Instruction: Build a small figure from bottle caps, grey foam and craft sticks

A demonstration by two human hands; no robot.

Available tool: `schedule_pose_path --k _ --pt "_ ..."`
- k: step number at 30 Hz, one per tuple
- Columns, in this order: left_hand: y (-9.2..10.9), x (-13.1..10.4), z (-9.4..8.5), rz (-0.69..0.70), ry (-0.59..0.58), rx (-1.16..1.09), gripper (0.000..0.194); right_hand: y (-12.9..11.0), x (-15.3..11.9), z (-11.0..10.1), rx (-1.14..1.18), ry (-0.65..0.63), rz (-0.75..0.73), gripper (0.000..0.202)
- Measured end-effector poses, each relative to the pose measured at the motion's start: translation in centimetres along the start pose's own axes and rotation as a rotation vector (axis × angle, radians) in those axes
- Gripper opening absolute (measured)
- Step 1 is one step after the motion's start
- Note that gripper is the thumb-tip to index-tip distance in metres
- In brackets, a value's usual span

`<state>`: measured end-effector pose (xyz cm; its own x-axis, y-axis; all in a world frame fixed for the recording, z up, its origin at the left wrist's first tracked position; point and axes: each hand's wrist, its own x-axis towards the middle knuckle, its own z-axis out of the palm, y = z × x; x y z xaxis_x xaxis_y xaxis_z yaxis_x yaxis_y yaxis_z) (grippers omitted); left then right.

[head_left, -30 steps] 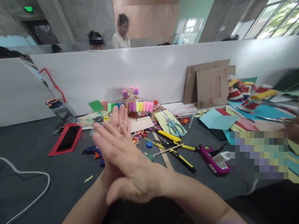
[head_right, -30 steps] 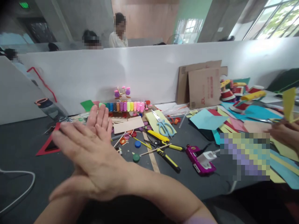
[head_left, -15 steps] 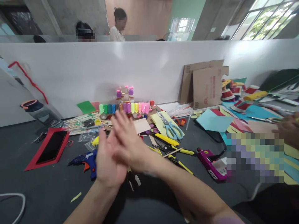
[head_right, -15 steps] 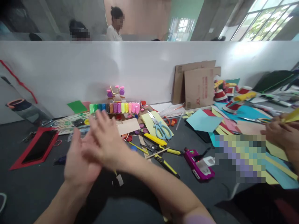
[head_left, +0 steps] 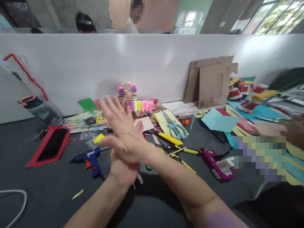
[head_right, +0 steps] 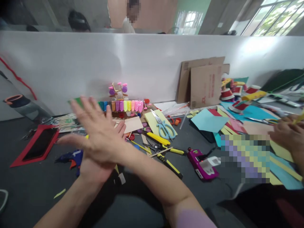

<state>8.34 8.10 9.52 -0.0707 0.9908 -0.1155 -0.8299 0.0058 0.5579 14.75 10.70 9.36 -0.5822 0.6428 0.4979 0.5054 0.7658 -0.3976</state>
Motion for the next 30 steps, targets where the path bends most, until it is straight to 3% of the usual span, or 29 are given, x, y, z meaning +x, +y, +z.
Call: schedule_pose_path --k 1,3,5,7,9,11,13,15,17,21,26,30 --pt "0.0 0.0 -0.1 0.002 -0.037 -0.021 0.058 0.1 0.0 0.0 -0.011 -0.011 0.087 0.085" --pt "0.0 0.0 -0.5 0.011 -0.039 -0.048 0.059 0.1 -0.1 0.0 0.012 -0.102 0.108 0.089" --pt "-0.1 -0.2 -0.8 0.052 -0.009 -0.044 0.056 0.0 -0.2 0.0 0.055 -0.164 -0.064 0.102" --pt "-0.5 -0.3 -0.8 0.087 -0.035 -0.027 0.051 0.2 -0.1 -0.1 0.080 -0.087 -0.151 0.094" --pt "-0.9 -0.4 -0.6 0.057 -0.093 -0.010 0.048 0.8 0.2 0.0 0.052 -0.022 -0.008 0.081" --pt "-0.9 -0.1 -0.5 0.004 -0.113 0.002 0.051 1.3 0.0 0.3 0.008 0.018 0.161 0.081" --pt "-0.9 0.2 -0.7 0.030 -0.076 0.015 0.061 1.3 -0.4 0.7 0.030 -0.024 0.125 0.084" --pt "-1.0 0.3 -0.9 0.119 -0.046 0.019 0.061 1.1 -0.6 0.9 0.080 -0.094 -0.032 0.091" --pt "-1.3 0.1 -1.0 0.099 -0.078 0.000 0.054 1.5 -0.3 0.7 0.073 0.010 0.000 0.086" --pt "-1.8 -0.2 -1.0 -0.168 -0.053 -0.078 0.049 4.4 0.4 0.3 0.029 0.160 0.267 0.069" --pt "-1.6 -0.2 -0.9 -0.244 -0.010 -0.180 0.047 6.2 -1.9 -0.4 0.204 0.438 0.109 0.040" --pt "-1.3 -0.4 -0.4 -0.244 0.018 -0.226 0.047 5.1 -3.4 -0.8 0.185 0.475 0.036 0.029"
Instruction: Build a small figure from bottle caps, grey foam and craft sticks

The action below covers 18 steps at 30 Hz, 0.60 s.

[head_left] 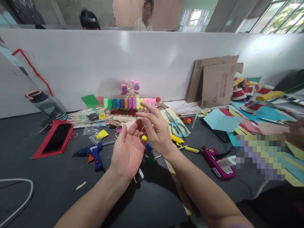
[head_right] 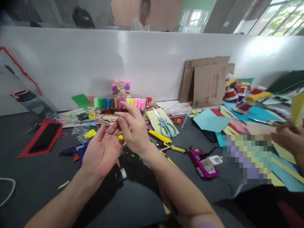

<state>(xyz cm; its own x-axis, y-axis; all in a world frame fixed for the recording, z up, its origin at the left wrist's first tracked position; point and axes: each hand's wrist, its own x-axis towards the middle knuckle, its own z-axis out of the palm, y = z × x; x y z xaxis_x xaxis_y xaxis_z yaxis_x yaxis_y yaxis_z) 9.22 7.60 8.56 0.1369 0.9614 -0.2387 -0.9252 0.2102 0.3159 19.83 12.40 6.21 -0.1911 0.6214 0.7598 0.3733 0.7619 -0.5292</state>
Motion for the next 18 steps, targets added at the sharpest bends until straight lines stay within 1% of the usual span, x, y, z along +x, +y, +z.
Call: schedule_pose_path --k 3,5,7,9,11,12,13,14,16,17,18 --pt "-0.4 -0.2 0.0 0.017 -0.002 0.021 0.046 -1.4 -0.4 0.5 -0.159 -0.072 -0.094 0.034" --pt "-1.1 -0.2 -0.3 0.058 -0.058 0.068 0.046 -2.2 -0.3 1.0 -0.220 -0.159 -0.129 0.041" --pt "-1.8 -0.3 -0.7 0.114 -0.134 0.101 0.044 -2.4 0.0 1.2 -0.227 -0.242 -0.161 0.049" --pt "-2.1 -0.4 -1.0 0.100 -0.182 0.126 0.045 -1.8 0.3 1.1 -0.249 -0.244 -0.149 0.054" --pt "-1.9 -0.5 -0.8 0.038 -0.199 0.164 0.051 -1.0 0.5 0.8 -0.308 -0.183 -0.060 0.055" --pt "-1.6 -0.6 -0.6 0.020 -0.205 0.184 0.057 -0.8 0.5 0.7 -0.334 -0.170 -0.008 0.057" --pt "-1.2 -0.6 -0.4 0.024 -0.204 0.196 0.061 -0.8 0.4 0.6 -0.346 -0.182 0.023 0.060" --pt "-0.8 -0.6 -0.1 0.051 -0.194 0.194 0.063 -0.9 0.2 0.6 -0.340 -0.229 0.019 0.063" --pt "-0.3 -0.7 0.3 0.125 -0.169 0.172 0.061 -1.7 -0.1 0.8 -0.299 -0.343 -0.070 0.067" --pt "-0.2 -0.8 0.4 0.148 -0.165 0.164 0.058 -2.0 -0.2 0.9 -0.286 -0.381 -0.121 0.067" --pt "-0.4 -0.9 0.4 0.154 -0.173 0.163 0.054 -2.2 -0.1 1.0 -0.291 -0.369 -0.143 0.067"
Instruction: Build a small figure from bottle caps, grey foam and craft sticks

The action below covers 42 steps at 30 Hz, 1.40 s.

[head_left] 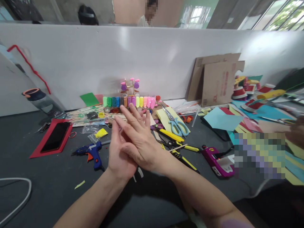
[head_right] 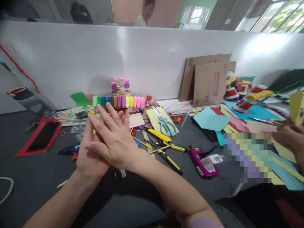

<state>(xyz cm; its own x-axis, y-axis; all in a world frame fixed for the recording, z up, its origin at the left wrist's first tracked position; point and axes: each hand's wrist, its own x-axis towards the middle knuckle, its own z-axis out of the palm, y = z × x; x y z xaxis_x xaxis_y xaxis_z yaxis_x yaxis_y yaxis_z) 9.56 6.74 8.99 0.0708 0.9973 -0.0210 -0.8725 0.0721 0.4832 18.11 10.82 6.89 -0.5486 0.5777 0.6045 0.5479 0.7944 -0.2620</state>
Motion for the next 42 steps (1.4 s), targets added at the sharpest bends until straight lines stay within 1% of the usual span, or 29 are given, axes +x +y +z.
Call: schedule_pose_path --k 1,2,4,6,8,10,11,12,14,15,16,18,21,24,26,28,31,35,38,42 --pt "-0.2 -0.1 -0.1 -0.014 -0.013 0.009 0.049 0.1 0.1 0.0 -0.023 0.053 0.021 0.066" --pt "-0.6 -0.3 -0.2 -0.045 -0.028 0.031 0.043 0.4 0.3 0.0 -0.056 0.128 0.072 0.064" --pt "-1.2 -0.6 -0.7 -0.126 -0.022 0.113 0.031 1.7 0.5 -0.1 -0.124 0.273 0.207 0.057" --pt "-1.5 -0.6 -1.3 -0.143 0.005 0.215 0.024 2.9 0.5 -0.7 -0.136 0.353 0.263 0.047" --pt "-1.3 -0.4 -1.7 -0.112 0.000 0.282 0.022 3.4 0.2 -1.6 -0.049 0.407 0.230 0.039" --pt "-0.7 -0.1 -1.9 -0.075 -0.015 0.278 0.020 3.2 -0.2 -2.9 0.077 0.442 0.159 0.034" --pt "-0.4 0.0 -1.8 -0.064 -0.010 0.263 0.020 2.9 -0.4 -3.5 0.118 0.433 0.107 0.030" --pt "-0.1 0.1 -1.7 -0.056 0.001 0.246 0.021 2.6 -0.7 -4.0 0.138 0.396 0.045 0.026" --pt "0.4 0.0 -1.4 -0.056 0.019 0.221 0.024 2.2 -1.3 -4.6 0.129 0.268 -0.080 0.023" --pt "0.5 -0.1 -1.3 -0.064 0.016 0.213 0.025 2.0 -1.6 -4.7 0.123 0.212 -0.121 0.024" --pt "0.5 -0.3 -1.2 -0.075 0.002 0.208 0.026 1.9 -1.9 -4.6 0.126 0.183 -0.139 0.024" --pt "0.5 -0.6 -1.0 -0.102 -0.043 0.207 0.027 1.8 -2.4 -4.3 0.153 0.199 -0.119 0.020" --pt "0.7 -0.8 -1.2 -0.131 -0.088 0.240 0.026 1.6 -3.0 -3.9 0.214 0.273 -0.084 0.013" --pt "1.3 -0.8 -1.6 -0.078 -0.092 0.412 0.027 1.5 -3.5 -4.0 0.257 0.327 -0.082 0.011" --pt "1.8 -0.6 -2.0 -0.047 -0.129 0.563 0.020 1.4 -3.7 -4.0 0.267 0.350 -0.097 0.012" --pt "2.1 -0.5 -2.3 -0.066 -0.189 0.658 0.013 1.4 -3.9 -3.9 0.276 0.358 -0.117 0.014" --pt "2.3 -0.4 -2.5 -0.114 -0.242 0.701 0.008 1.5 -4.1 -3.8 0.303 0.362 -0.147 0.018" --pt "2.8 -0.5 -2.6 -0.089 -0.229 0.730 0.005 1.3 -4.3 -3.9 0.372 0.323 -0.137 0.028" --pt "3.1 -0.7 -2.9 -0.057 -0.224 0.800 0.008 1.1 -4.4 -3.8 0.384 0.335 -0.090 0.020" --pt "3.2 -1.1 -3.4 -0.069 -0.233 0.858 0.013 0.8 -4.6 -3.3 0.391 0.352 -0.077 0.014"
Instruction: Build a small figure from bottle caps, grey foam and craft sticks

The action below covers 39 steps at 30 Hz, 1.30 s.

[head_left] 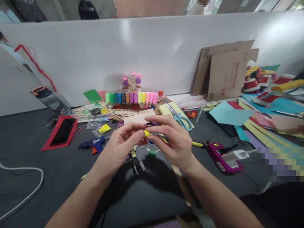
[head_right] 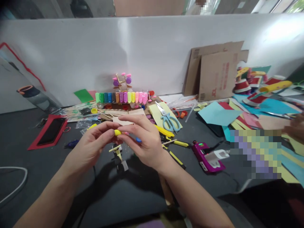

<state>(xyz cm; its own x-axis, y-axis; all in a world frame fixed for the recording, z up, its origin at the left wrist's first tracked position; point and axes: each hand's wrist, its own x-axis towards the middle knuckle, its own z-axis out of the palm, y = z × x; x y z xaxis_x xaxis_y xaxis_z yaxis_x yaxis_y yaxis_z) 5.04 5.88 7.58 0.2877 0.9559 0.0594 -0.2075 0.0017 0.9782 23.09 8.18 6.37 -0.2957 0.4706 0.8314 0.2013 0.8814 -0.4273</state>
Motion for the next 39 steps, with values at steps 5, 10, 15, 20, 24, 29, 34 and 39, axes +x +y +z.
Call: schedule_pose_path --k 5,10,15,20,24,29,34,39 --pt "-0.3 -0.3 -0.3 0.052 0.031 -0.036 0.006 -0.3 0.1 0.6 0.081 -0.041 0.011 0.022" --pt "-0.2 -0.3 -0.7 0.051 0.040 -0.029 0.008 -0.5 0.8 0.9 0.059 -0.066 0.000 0.013" --pt "-0.3 -0.5 -1.1 0.034 0.075 -0.038 0.011 -0.3 0.9 1.4 0.000 -0.062 0.022 0.011" --pt "-0.9 -1.0 -1.5 0.044 0.153 -0.043 0.009 0.0 0.3 2.0 0.094 -0.119 0.065 0.017" --pt "-1.1 -1.5 -1.5 0.040 0.166 -0.008 0.011 0.0 -0.1 2.2 0.151 -0.115 0.101 0.014" --pt "-1.5 -2.6 -1.4 0.034 0.218 0.121 0.014 -0.1 -0.8 2.4 0.200 -0.122 0.187 0.005" --pt "-2.8 -2.8 -1.7 0.033 0.225 0.117 0.014 0.0 -1.8 2.9 0.252 -0.139 0.235 0.006" --pt "-3.5 -2.8 -1.9 0.046 0.241 0.118 0.012 0.2 -2.4 3.3 0.274 -0.147 0.268 0.010"
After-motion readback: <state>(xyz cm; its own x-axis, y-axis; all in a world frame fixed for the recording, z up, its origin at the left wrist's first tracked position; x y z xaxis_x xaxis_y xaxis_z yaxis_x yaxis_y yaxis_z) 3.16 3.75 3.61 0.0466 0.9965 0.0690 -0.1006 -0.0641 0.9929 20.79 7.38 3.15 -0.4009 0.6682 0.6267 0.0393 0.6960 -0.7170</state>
